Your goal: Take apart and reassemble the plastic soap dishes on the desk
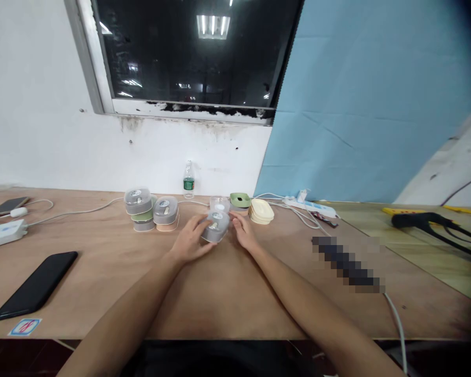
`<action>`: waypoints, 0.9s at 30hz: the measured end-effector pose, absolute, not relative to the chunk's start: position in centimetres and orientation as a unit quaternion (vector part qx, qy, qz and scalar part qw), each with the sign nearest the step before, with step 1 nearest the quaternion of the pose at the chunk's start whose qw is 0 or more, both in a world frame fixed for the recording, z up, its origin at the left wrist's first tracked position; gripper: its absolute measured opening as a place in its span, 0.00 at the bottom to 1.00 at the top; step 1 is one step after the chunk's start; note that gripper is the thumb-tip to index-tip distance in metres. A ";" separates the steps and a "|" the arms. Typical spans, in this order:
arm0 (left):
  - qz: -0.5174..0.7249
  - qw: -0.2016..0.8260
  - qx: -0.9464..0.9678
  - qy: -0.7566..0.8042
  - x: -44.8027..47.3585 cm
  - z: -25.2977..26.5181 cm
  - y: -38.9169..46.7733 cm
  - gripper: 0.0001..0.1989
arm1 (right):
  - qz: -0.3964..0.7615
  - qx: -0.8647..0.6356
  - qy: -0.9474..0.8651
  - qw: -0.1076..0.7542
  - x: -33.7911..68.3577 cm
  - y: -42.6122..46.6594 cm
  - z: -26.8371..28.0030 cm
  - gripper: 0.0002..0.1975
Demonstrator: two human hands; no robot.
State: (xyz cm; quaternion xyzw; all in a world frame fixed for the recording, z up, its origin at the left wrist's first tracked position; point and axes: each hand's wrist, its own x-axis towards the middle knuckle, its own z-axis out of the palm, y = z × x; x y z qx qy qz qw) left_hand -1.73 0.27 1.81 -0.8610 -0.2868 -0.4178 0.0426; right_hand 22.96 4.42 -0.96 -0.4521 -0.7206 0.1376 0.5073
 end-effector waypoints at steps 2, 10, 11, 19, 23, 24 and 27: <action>-0.381 0.017 -0.887 -0.261 -1.2 1.6 0.0 0.30 | 0.189 -0.442 -0.738 0.473 22.8 4.7 -1.3 0.21; -0.322 -0.105 -0.888 -0.312 -1.4 0.0 1.0 0.49 | 0.159 -0.458 -0.776 0.403 21.6 4.0 -1.4 0.20; -0.320 -0.118 -0.886 -0.313 -1.5 -0.1 1.1 0.49 | 0.147 -0.454 -0.780 0.405 21.4 3.8 -1.2 0.19; -0.382 -0.003 -0.874 -0.300 -2.1 1.5 0.8 0.46 | 0.193 -0.441 -0.677 0.557 20.1 3.3 1.9 0.23; -0.399 0.058 -0.865 -0.299 -2.1 1.8 0.8 0.38 | 0.376 -0.404 -0.677 0.487 21.1 3.3 5.7 0.23; -0.404 0.066 -0.858 -0.309 -2.0 1.8 0.9 0.38 | 0.392 -0.400 -0.690 0.458 21.5 3.3 6.7 0.22; -0.438 0.069 -0.817 -0.370 -1.9 1.8 1.1 0.40 | 0.351 -0.401 -0.707 0.464 22.6 4.0 8.8 0.19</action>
